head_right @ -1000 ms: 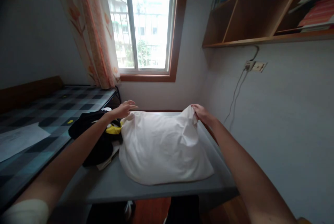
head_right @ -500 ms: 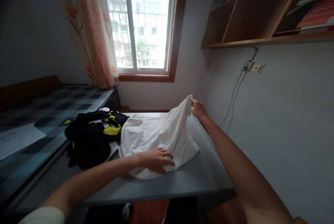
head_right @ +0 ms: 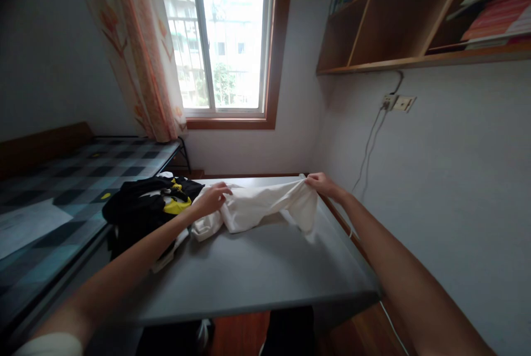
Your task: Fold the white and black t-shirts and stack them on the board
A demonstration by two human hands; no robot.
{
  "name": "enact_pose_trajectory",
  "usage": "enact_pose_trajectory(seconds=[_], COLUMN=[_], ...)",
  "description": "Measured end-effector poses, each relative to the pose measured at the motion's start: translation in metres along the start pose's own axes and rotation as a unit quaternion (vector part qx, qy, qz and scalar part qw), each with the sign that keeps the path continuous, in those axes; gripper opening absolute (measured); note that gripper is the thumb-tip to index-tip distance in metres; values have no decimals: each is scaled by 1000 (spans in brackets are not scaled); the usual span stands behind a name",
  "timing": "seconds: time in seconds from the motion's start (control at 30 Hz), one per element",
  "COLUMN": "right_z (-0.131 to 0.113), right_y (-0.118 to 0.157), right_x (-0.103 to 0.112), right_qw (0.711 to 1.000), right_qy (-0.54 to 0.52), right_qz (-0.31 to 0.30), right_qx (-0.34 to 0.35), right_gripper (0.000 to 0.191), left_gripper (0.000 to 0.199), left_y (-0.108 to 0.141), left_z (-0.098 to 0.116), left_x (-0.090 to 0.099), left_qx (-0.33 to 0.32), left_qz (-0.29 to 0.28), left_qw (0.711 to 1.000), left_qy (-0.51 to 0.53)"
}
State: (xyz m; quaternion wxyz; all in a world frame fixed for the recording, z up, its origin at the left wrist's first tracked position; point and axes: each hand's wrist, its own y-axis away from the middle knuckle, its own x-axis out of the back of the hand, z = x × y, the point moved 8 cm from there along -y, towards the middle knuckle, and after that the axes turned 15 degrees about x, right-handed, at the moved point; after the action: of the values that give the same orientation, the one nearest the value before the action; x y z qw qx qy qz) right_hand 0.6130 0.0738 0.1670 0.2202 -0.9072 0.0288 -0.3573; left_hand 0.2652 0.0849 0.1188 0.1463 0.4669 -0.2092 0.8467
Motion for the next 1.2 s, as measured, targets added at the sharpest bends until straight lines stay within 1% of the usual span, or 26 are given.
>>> enact_pose_trajectory(seconds=[0.07,0.1,0.17,0.2,0.23,0.3,0.37,0.4,0.47,0.53,0.57,0.6,0.63,0.67,0.7,0.73,0.8,0.83,0.87,0.93,0.97,1.0,1.07,1.13,1.17,1.2], right_z=[1,1,2,2,2,2,3,2,0,-2,0,2,4,5,3,-1,-9,-12,-16,-28,-34,-39,-46,-43,-39,-34], right_y=[1,1,0,-1,0,3,10,14,23,34,39,44,47,47,45,41,33,30,28,25,24,26,37,56,65,69], right_x=[-20,-28,-32,-33,-33,-31,-30,-32,-44,-63,-73,-81,-88,-94,-99,-101,-101,-101,-102,-108,-113,-119,-138,-158,-166,-171], right_qw=[999,997,998,999,999,998,994,991,979,959,947,939,936,939,949,963,981,981,978,970,968,966,946,895,867,848], right_qy=[-25,-27,-16,-10,-7,-2,8,10,5,5,16,31,41,39,22,-10,-96,-139,-176,-217,-217,-203,-141,-58,-20,12], right_qz=[-44,-62,-49,-43,-39,-42,-68,-96,-181,-277,-315,-339,-347,-338,-311,-268,-166,-124,-96,-89,-111,-151,-285,-438,-494,-526], right_qx=[-20,-26,-26,-26,-29,-51,-85,-96,-90,-64,-57,-54,-52,-46,-39,-33,-37,-48,-59,-65,-62,-59,-58,-61,-63,-66], right_gripper=[34,34,37,39,43,50,58,59,56,47,40,35,32,31,31,32,37,40,44,51,52,53,50,46,43,38], left_gripper=[36,43,55,53,43,16,19,20,18,19,22,24,25,28,32,36,42,42,40,31,26,22,17,12,14,19], left_y=[8,14,24,27,28,25,18,13,2,-6,-8,-10,-11,-12,-11,-8,1,6,11,14,14,13,12,14,16,18], left_z=[9,13,17,15,11,-1,-15,-24,-46,-67,-74,-79,-81,-81,-79,-76,-71,-72,-76,-88,-93,-96,-95,-90,-87,-83], left_x=[-26,-41,-69,-79,-85,-87,-82,-75,-53,-26,-13,-2,7,15,21,25,30,32,34,43,48,52,56,53,51,49], left_qx=[-34,-55,-88,-90,-80,-48,-8,21,109,189,211,218,215,204,188,169,126,113,111,126,134,138,126,110,105,103], left_qz=[-52,-83,-128,-134,-130,-108,-93,-81,-30,36,58,63,50,20,-21,-71,-165,-193,-203,-174,-151,-133,-133,-177,-207,-239], left_qw=[998,994,984,981,980,984,989,993,994,975,964,956,950,947,943,942,951,959,967,976,976,976,979,978,972,962], left_qy=[-18,-35,-85,-109,-125,-136,-113,-85,12,108,149,187,221,250,274,282,229,174,105,-31,-79,-104,-87,-8,41,86])
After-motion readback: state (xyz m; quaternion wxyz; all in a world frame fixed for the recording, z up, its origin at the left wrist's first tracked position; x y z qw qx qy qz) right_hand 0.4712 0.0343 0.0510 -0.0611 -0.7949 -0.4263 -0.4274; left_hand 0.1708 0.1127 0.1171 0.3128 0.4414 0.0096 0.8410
